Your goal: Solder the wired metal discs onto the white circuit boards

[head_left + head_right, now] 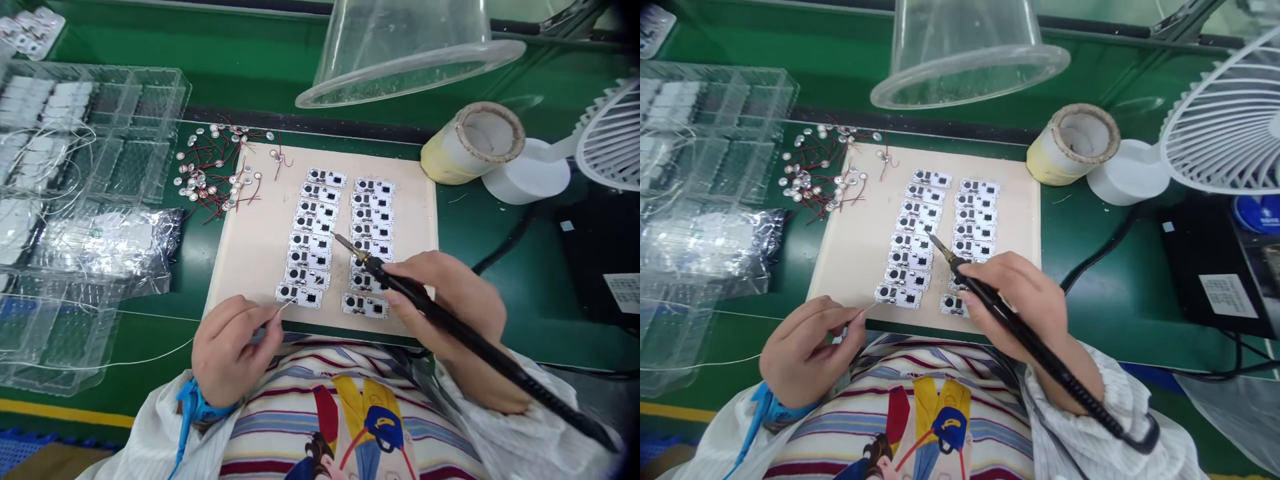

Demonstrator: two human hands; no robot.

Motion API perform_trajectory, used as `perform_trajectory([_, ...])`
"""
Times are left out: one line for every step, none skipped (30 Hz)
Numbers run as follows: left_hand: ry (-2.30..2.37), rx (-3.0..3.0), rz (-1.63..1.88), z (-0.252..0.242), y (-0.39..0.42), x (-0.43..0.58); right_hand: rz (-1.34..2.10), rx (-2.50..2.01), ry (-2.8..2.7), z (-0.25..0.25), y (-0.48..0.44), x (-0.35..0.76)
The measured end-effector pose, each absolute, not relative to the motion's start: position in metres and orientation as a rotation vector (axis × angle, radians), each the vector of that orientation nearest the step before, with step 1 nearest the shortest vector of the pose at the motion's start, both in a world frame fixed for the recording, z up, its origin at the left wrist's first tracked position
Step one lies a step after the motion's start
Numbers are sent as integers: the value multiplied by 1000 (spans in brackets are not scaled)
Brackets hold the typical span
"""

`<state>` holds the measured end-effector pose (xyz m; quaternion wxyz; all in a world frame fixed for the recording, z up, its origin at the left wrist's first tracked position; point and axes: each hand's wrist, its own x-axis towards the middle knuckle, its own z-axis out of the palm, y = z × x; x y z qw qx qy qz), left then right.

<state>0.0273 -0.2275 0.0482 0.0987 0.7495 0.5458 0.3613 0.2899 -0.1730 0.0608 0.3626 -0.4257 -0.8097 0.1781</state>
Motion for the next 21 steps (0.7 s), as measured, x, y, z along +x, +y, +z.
perform_trajectory([1650, 2209, 1063, 47, -228, 26, 478, -1113, -2031, 60, -172, 291])
perform_trajectory([1677, 2205, 1059, 45, -227, 26, 492, -1150, -1976, 58, -172, 292])
perform_trajectory([1698, 2203, 1052, 44, -226, 26, 490, -1181, -1924, 56, -172, 293])
perform_trajectory([1714, 2201, 1047, 43, -225, 26, 481, -1197, -1882, 54, -172, 294])
perform_trajectory([1724, 2200, 1043, 42, -224, 27, 462, -1190, -1854, 51, -173, 294])
perform_trajectory([1727, 2200, 1035, 40, -222, 29, 446, -1176, -1835, 49, -174, 295])
perform_trajectory([1726, 2201, 1028, 39, -219, 30, 439, -1161, -1825, 47, -175, 294])
perform_trajectory([1723, 2205, 1022, 38, -217, 31, 439, -1143, -1824, 45, -175, 294])
perform_trajectory([1716, 2211, 1017, 36, -215, 33, 439, -1128, -1830, 44, -176, 293])
perform_trajectory([1710, 2218, 1016, 35, -212, 34, 437, -1116, -1838, 43, -176, 292])
perform_trajectory([1706, 2226, 1015, 34, -211, 35, 435, -1108, -1847, 42, -176, 291])
perform_trajectory([1705, 2233, 1011, 33, -209, 35, 430, -1102, -1855, 41, -176, 290])
perform_trajectory([1708, 2239, 1004, 32, -208, 36, 428, -1102, -1861, 41, -176, 290])
perform_trajectory([1709, 2245, 996, 31, -208, 36, 433, -1105, -1863, 40, -175, 289])
perform_trajectory([1710, 2250, 988, 31, -207, 37, 442, -1108, -1861, 39, -175, 289])
perform_trajectory([1709, 2255, 981, 31, -207, 37, 453, -1105, -1859, 39, -175, 289])
perform_trajectory([1707, 2260, 979, 30, -207, 37, 465, -1102, -1857, 38, -175, 289])
perform_trajectory([1706, 2264, 980, 30, -207, 37, 474, -1097, -1854, 38, -175, 289])
perform_trajectory([1703, 2267, 977, 30, -207, 38, 479, -1090, -1854, 37, -175, 289])
perform_trajectory([1702, 2269, 975, 29, -207, 38, 477, -1085, -1856, 37, -175, 289])
perform_trajectory([1702, 2272, 972, 29, -207, 38, 472, -1086, -1862, 36, -175, 289])
